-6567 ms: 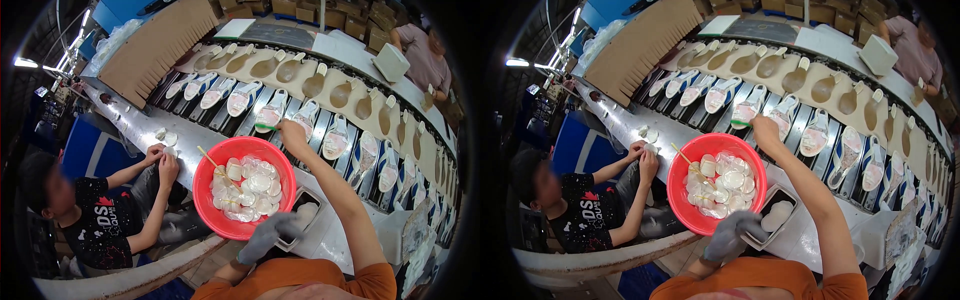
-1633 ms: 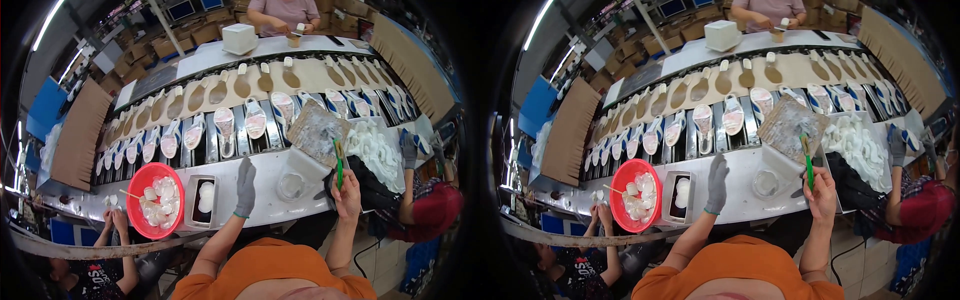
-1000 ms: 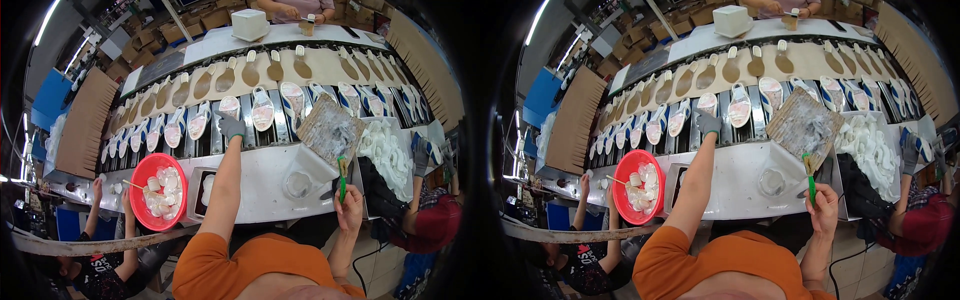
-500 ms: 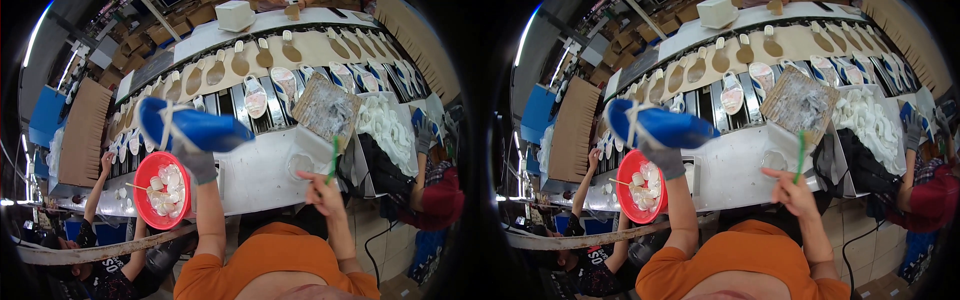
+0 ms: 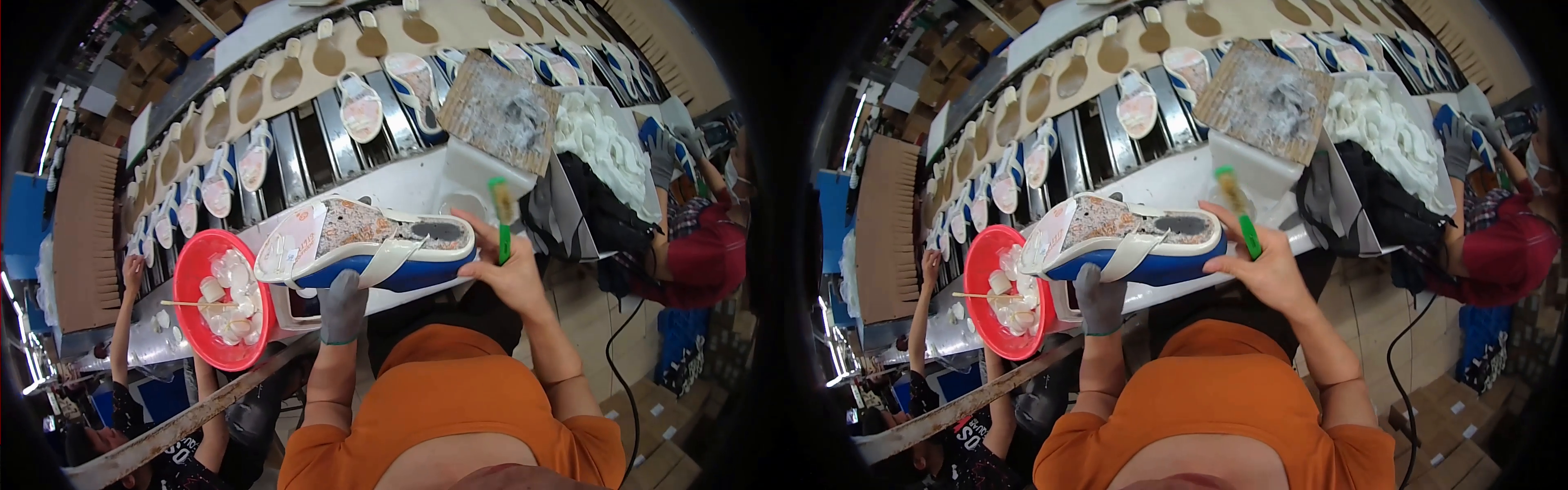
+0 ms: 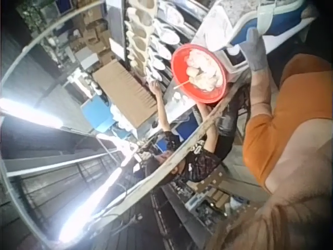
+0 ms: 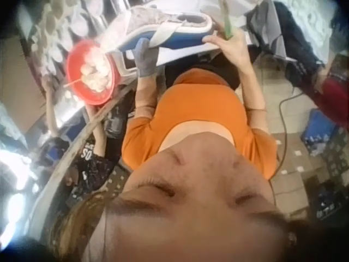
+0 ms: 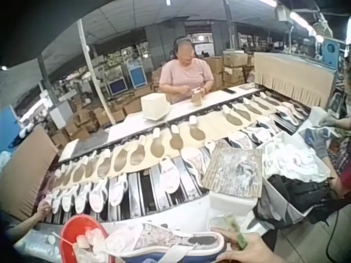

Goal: Applying industrial glue to the underside of shoe soles using a brush on a conveyor assembly line.

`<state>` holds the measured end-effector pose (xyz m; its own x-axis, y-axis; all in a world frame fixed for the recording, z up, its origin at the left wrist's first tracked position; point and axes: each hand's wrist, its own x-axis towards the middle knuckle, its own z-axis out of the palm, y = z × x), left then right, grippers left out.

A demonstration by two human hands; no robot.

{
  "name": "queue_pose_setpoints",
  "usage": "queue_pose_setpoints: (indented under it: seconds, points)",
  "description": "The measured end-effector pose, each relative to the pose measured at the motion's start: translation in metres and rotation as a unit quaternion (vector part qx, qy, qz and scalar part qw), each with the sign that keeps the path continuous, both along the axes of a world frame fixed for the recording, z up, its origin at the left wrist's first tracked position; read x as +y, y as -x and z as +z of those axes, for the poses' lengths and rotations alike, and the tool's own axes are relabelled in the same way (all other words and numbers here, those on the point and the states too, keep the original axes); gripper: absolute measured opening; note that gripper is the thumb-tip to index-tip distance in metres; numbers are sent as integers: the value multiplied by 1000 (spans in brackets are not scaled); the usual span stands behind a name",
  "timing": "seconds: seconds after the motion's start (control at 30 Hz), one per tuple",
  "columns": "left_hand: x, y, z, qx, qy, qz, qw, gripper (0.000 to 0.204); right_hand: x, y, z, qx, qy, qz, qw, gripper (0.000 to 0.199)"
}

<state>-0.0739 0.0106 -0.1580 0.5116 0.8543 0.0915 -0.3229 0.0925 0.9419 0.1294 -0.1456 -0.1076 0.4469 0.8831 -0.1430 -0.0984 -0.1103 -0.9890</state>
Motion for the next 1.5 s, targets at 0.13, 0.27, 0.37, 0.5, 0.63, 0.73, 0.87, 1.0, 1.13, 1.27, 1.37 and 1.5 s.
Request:
queue_pose_setpoints:
  seconds: [0.13,0.27,0.37,0.5,0.63,0.73,0.87,1.0,1.13,1.27,1.37,1.5]
  points:
    - [-27,11,-39,-80,88,72,990,54,-21,-32,10,-151,-10,-49,987,42]
    - [-26,7,-60,156,-271,85,946,64,-33,-40,0,-298,86,-76,948,29]
    - [-25,2,-51,201,-243,20,949,76,-31,-28,-17,-470,192,-87,857,21]
    - [-40,-5,-27,204,-156,-1,967,84,-20,-17,-28,-572,196,-93,791,15]
    - [-48,-9,-25,286,-212,-10,935,85,-16,-19,-23,-564,219,-65,794,14]
    - [-54,-10,-40,410,-348,2,843,84,-20,-26,-27,-472,222,-60,851,13]
    - [-60,-11,-60,514,-465,21,720,84,-30,-37,-50,-287,169,-119,935,14]
    - [-62,-6,-61,502,-429,-2,751,79,-41,-41,-66,-184,125,-117,968,19]
    - [-61,-7,-55,511,-442,1,738,76,-37,-40,-64,-33,151,-119,981,16]
    - [-62,-14,-53,508,-443,5,738,76,-21,-39,-58,-8,123,-126,984,17]
    - [-64,-16,-53,507,-443,7,739,75,-14,-36,-53,-9,113,-99,989,20]
    - [-66,-18,-55,510,-445,6,736,75,-4,-26,-45,-47,96,-81,991,24]
